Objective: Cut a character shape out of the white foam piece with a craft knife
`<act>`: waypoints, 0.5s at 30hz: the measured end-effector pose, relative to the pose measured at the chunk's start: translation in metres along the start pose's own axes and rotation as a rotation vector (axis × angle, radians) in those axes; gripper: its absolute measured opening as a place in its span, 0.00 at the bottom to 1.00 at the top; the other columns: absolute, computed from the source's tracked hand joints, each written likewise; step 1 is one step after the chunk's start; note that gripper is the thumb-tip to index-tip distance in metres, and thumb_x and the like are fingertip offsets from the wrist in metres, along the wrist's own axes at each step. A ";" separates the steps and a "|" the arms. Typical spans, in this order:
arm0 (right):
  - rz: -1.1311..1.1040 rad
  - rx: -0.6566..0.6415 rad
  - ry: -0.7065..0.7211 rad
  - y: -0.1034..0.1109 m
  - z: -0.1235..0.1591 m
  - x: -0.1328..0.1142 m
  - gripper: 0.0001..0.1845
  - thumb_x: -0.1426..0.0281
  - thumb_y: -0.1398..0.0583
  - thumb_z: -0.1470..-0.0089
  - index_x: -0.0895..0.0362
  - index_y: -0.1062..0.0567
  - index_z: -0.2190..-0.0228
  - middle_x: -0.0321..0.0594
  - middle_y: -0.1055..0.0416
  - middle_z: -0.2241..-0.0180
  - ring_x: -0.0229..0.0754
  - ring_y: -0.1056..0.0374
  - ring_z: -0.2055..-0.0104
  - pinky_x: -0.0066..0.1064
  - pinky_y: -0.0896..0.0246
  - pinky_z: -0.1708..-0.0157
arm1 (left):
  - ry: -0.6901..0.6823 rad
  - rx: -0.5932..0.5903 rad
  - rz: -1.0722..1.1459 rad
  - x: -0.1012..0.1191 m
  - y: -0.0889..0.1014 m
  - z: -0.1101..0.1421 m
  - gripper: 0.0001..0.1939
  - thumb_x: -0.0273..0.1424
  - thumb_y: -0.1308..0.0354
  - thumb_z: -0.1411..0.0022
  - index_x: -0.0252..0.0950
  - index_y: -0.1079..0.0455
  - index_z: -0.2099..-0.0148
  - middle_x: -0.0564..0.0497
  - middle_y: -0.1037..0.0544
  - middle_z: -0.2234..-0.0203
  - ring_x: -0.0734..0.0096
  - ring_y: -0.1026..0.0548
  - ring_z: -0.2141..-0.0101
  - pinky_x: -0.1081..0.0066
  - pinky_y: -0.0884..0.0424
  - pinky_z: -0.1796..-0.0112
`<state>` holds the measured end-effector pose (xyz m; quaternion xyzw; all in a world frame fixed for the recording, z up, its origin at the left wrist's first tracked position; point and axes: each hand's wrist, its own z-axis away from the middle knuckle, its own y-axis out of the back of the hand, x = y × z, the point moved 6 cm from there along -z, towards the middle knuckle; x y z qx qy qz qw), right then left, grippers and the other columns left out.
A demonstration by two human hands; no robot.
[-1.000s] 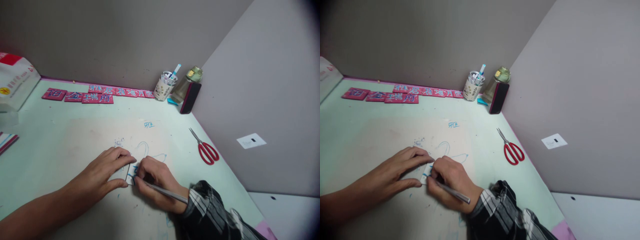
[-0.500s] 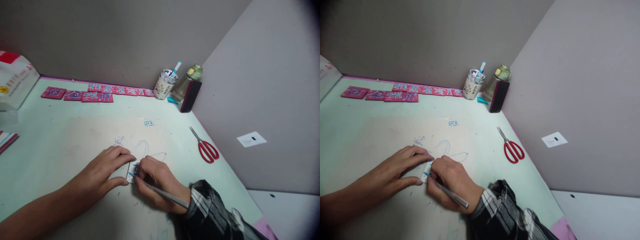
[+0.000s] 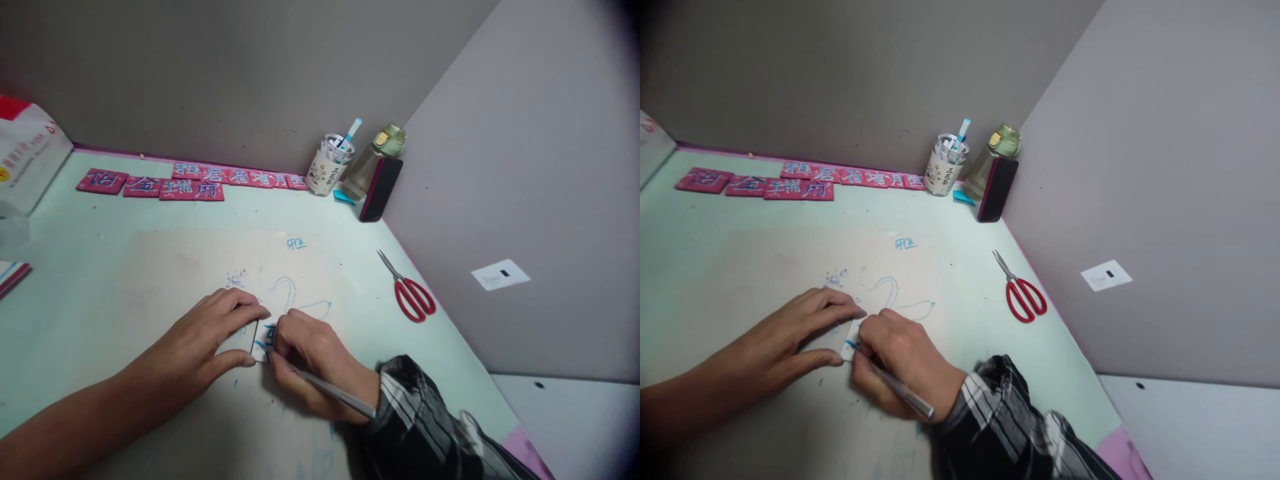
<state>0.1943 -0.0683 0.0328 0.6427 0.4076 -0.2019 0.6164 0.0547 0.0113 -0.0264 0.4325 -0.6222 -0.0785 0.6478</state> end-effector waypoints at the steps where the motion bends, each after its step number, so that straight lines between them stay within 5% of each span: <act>1: 0.001 0.001 -0.002 0.000 0.000 0.000 0.10 0.75 0.45 0.44 0.52 0.44 0.72 0.33 0.40 0.73 0.39 0.43 0.70 0.31 0.47 0.70 | -0.003 0.002 -0.002 0.000 0.000 0.000 0.21 0.33 0.40 0.31 0.50 0.34 0.38 0.53 0.28 0.46 0.60 0.31 0.45 0.62 0.34 0.44; 15: -0.002 -0.018 -0.017 0.000 0.003 0.000 0.10 0.75 0.46 0.46 0.52 0.44 0.72 0.34 0.40 0.73 0.38 0.43 0.71 0.31 0.47 0.70 | 0.014 -0.008 -0.008 0.000 -0.001 0.002 0.20 0.34 0.41 0.30 0.51 0.35 0.38 0.51 0.30 0.45 0.59 0.32 0.44 0.61 0.34 0.44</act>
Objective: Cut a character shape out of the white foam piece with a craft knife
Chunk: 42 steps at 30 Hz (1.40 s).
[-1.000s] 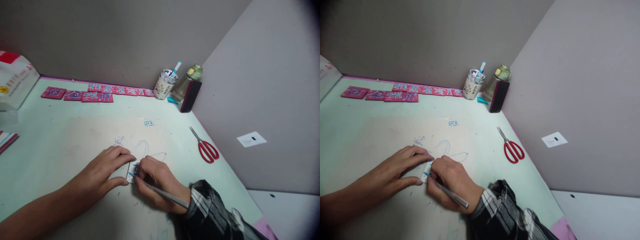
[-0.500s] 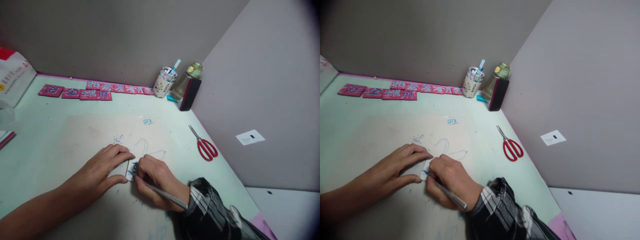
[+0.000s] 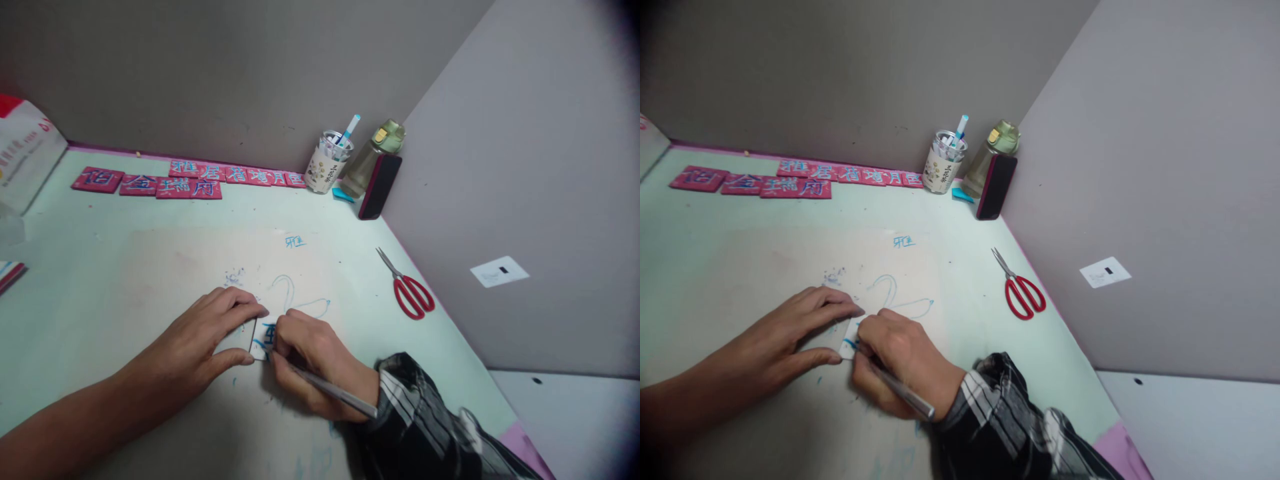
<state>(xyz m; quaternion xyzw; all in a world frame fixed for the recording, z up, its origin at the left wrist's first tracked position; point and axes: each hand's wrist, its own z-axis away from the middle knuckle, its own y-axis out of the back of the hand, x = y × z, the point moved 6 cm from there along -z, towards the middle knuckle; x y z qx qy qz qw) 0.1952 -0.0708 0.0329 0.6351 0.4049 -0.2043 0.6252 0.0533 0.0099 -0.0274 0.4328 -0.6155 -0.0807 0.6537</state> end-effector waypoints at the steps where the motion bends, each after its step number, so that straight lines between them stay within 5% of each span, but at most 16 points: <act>1: 0.000 -0.002 -0.003 0.000 0.000 0.000 0.10 0.75 0.46 0.46 0.52 0.44 0.72 0.34 0.40 0.73 0.38 0.43 0.71 0.31 0.47 0.70 | 0.001 -0.005 0.003 0.000 0.000 0.000 0.20 0.34 0.41 0.30 0.51 0.35 0.38 0.51 0.30 0.45 0.59 0.32 0.44 0.61 0.34 0.44; 20: -0.033 0.012 -0.052 0.000 0.005 0.002 0.11 0.74 0.45 0.46 0.51 0.44 0.72 0.33 0.41 0.73 0.40 0.43 0.70 0.32 0.46 0.70 | 0.007 -0.046 -0.043 -0.003 0.000 -0.002 0.20 0.39 0.41 0.30 0.49 0.33 0.38 0.49 0.28 0.45 0.56 0.30 0.44 0.59 0.32 0.44; 35: -0.059 0.076 -0.044 -0.003 0.013 0.003 0.10 0.74 0.45 0.47 0.51 0.44 0.72 0.35 0.37 0.73 0.41 0.41 0.68 0.34 0.44 0.66 | 0.026 0.036 -0.056 -0.001 0.000 0.000 0.19 0.39 0.42 0.29 0.48 0.32 0.39 0.48 0.28 0.44 0.55 0.31 0.43 0.58 0.33 0.43; 42: -0.140 0.130 -0.153 -0.005 0.018 0.008 0.11 0.73 0.43 0.47 0.51 0.43 0.73 0.36 0.33 0.73 0.40 0.39 0.70 0.34 0.42 0.69 | 0.010 0.009 -0.053 -0.007 0.001 0.000 0.20 0.39 0.41 0.30 0.48 0.32 0.38 0.47 0.28 0.44 0.54 0.30 0.43 0.55 0.32 0.43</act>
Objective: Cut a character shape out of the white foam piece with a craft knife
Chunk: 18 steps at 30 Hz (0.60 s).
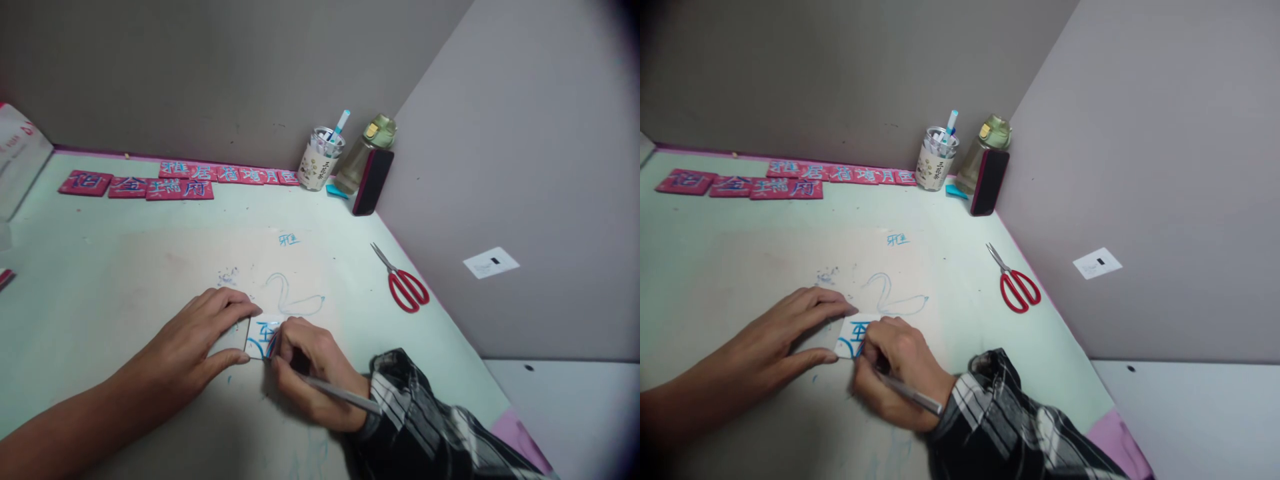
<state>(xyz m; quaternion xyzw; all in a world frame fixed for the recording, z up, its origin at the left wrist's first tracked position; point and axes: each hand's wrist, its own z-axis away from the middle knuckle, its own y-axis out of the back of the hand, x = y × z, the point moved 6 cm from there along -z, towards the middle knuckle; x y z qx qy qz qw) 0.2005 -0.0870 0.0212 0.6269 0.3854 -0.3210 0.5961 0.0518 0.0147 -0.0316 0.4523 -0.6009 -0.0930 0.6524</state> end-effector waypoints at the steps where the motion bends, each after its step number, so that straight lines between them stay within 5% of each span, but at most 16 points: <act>1: -0.008 0.011 -0.004 0.000 0.001 0.000 0.11 0.73 0.43 0.46 0.51 0.43 0.73 0.37 0.33 0.72 0.40 0.39 0.70 0.34 0.42 0.69 | -0.001 -0.007 0.003 0.001 0.000 0.000 0.20 0.39 0.41 0.30 0.48 0.32 0.38 0.47 0.27 0.45 0.54 0.30 0.44 0.55 0.31 0.44; 18: 0.163 -0.054 0.140 -0.001 0.005 -0.004 0.11 0.75 0.44 0.49 0.51 0.43 0.73 0.33 0.39 0.75 0.41 0.42 0.70 0.34 0.45 0.68 | 0.018 0.066 -0.023 0.011 0.003 0.001 0.17 0.40 0.38 0.32 0.45 0.34 0.45 0.48 0.27 0.49 0.56 0.30 0.47 0.57 0.32 0.47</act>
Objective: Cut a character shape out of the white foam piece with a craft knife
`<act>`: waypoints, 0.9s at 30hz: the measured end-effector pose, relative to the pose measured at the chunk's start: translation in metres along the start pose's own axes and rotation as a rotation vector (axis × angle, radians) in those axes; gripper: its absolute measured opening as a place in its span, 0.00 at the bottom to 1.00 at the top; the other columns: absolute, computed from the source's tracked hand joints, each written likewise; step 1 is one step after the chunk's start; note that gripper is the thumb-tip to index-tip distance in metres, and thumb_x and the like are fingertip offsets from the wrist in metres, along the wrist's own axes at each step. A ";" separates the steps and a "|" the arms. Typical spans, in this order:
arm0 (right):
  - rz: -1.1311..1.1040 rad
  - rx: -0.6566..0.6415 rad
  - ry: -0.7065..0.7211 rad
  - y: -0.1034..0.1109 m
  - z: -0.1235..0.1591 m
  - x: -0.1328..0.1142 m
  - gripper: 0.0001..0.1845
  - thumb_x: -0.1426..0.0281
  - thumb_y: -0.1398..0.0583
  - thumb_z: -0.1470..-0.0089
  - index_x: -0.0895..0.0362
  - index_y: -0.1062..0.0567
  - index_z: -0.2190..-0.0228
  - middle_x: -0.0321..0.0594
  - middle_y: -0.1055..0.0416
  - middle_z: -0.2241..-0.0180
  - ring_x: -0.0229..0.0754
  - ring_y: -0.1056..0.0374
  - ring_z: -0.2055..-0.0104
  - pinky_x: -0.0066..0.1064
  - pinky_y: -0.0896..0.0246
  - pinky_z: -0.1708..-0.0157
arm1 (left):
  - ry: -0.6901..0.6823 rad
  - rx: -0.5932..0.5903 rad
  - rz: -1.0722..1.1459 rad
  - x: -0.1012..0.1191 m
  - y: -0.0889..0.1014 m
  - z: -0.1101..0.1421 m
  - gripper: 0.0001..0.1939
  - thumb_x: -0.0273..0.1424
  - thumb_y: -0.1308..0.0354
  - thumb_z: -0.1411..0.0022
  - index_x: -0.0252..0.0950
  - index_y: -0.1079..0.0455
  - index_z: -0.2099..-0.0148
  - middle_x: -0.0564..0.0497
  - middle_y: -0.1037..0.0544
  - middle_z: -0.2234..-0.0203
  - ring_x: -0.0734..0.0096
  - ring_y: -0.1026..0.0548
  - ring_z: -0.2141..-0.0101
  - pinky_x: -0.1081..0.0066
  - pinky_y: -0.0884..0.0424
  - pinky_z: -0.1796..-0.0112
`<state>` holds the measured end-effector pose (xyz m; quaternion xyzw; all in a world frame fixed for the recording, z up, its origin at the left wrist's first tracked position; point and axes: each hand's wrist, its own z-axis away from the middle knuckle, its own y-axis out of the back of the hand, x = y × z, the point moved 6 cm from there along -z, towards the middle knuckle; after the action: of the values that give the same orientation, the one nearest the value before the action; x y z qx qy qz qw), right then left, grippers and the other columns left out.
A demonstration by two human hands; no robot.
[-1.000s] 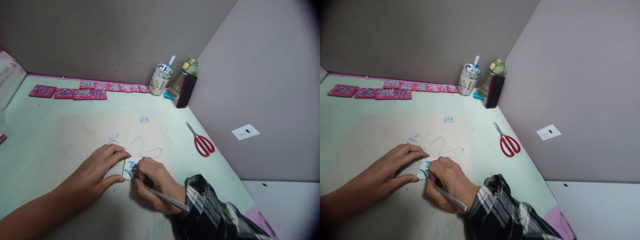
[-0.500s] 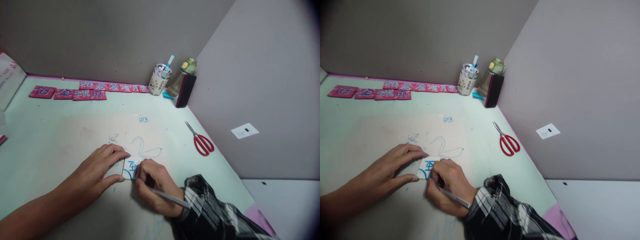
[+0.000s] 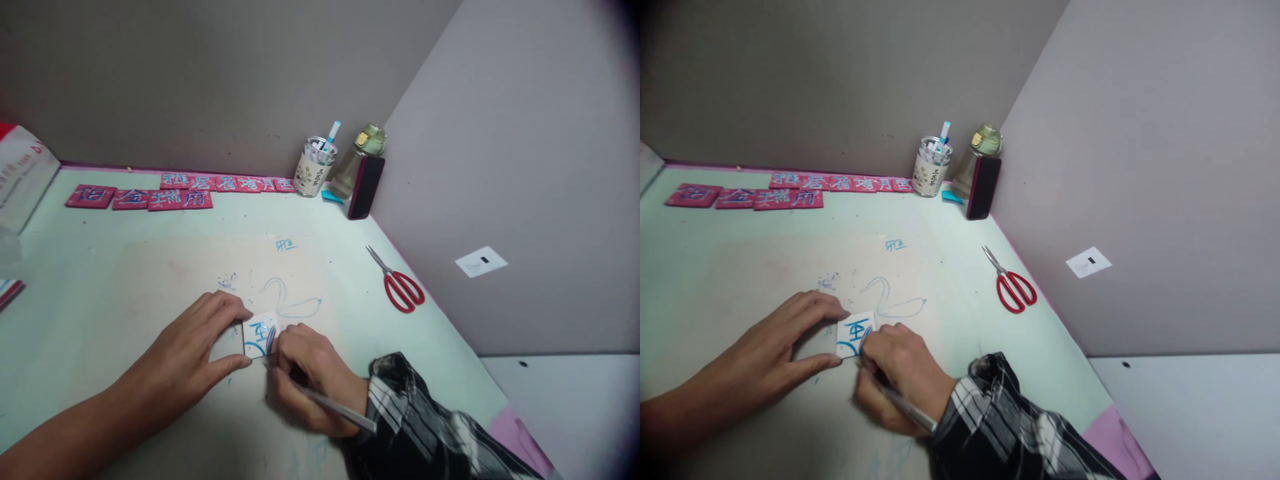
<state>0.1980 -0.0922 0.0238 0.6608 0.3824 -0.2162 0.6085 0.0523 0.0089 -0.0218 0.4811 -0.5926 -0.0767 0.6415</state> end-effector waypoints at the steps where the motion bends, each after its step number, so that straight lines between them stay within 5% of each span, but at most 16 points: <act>1: -0.013 -0.006 -0.019 0.000 0.001 0.002 0.11 0.76 0.44 0.49 0.51 0.43 0.73 0.33 0.39 0.75 0.40 0.42 0.71 0.33 0.44 0.68 | 0.014 0.015 -0.018 0.000 0.001 0.000 0.16 0.41 0.37 0.33 0.44 0.34 0.46 0.48 0.27 0.50 0.55 0.29 0.49 0.57 0.31 0.49; 5: -0.223 0.019 -0.164 0.004 0.007 0.012 0.11 0.75 0.42 0.51 0.52 0.41 0.76 0.31 0.40 0.77 0.38 0.43 0.72 0.30 0.46 0.72 | 0.059 0.041 -0.128 -0.006 0.005 0.002 0.22 0.45 0.29 0.43 0.42 0.34 0.54 0.47 0.24 0.53 0.51 0.27 0.52 0.55 0.28 0.53; 8: -0.371 0.050 -0.282 0.004 0.008 0.020 0.11 0.74 0.41 0.52 0.53 0.40 0.78 0.29 0.41 0.78 0.35 0.47 0.76 0.28 0.52 0.77 | 0.003 0.037 -0.163 -0.009 0.007 0.003 0.33 0.44 0.27 0.46 0.43 0.35 0.43 0.44 0.25 0.44 0.46 0.28 0.44 0.51 0.28 0.47; 12: -0.411 0.118 -0.304 0.006 0.007 0.024 0.10 0.73 0.42 0.53 0.52 0.40 0.78 0.29 0.42 0.79 0.35 0.47 0.76 0.29 0.51 0.76 | -0.136 -0.063 -0.186 -0.001 0.000 0.005 0.41 0.27 0.43 0.36 0.50 0.53 0.26 0.49 0.37 0.30 0.52 0.38 0.32 0.51 0.38 0.35; 15: -0.407 0.161 -0.304 0.008 0.005 0.026 0.11 0.72 0.42 0.53 0.52 0.41 0.78 0.29 0.42 0.79 0.36 0.47 0.75 0.31 0.50 0.75 | -0.178 -0.067 -0.195 0.007 -0.004 0.005 0.40 0.21 0.49 0.38 0.50 0.49 0.28 0.52 0.36 0.31 0.56 0.39 0.31 0.54 0.39 0.34; 19: -0.406 0.250 -0.343 0.013 0.005 0.030 0.12 0.70 0.41 0.50 0.52 0.40 0.78 0.30 0.42 0.78 0.36 0.46 0.74 0.31 0.49 0.74 | -0.094 0.039 -0.215 0.010 -0.003 0.003 0.25 0.35 0.40 0.33 0.45 0.39 0.36 0.46 0.25 0.44 0.52 0.28 0.44 0.55 0.30 0.46; 22: -0.403 0.317 -0.390 0.016 0.007 0.034 0.13 0.69 0.40 0.48 0.53 0.39 0.78 0.30 0.41 0.78 0.37 0.46 0.74 0.31 0.48 0.73 | -0.038 0.124 -0.266 0.013 -0.001 0.004 0.31 0.49 0.32 0.40 0.44 0.37 0.41 0.47 0.24 0.54 0.50 0.27 0.53 0.53 0.32 0.52; 27: -0.415 0.372 -0.401 0.013 0.005 0.035 0.12 0.69 0.39 0.48 0.53 0.39 0.77 0.32 0.37 0.77 0.37 0.43 0.73 0.33 0.45 0.71 | -0.038 0.141 -0.258 0.016 -0.004 0.007 0.30 0.48 0.31 0.39 0.44 0.37 0.41 0.46 0.26 0.53 0.49 0.29 0.52 0.53 0.36 0.51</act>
<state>0.2304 -0.0877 0.0047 0.6129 0.3354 -0.5271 0.4839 0.0529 -0.0075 -0.0142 0.5956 -0.5420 -0.1256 0.5794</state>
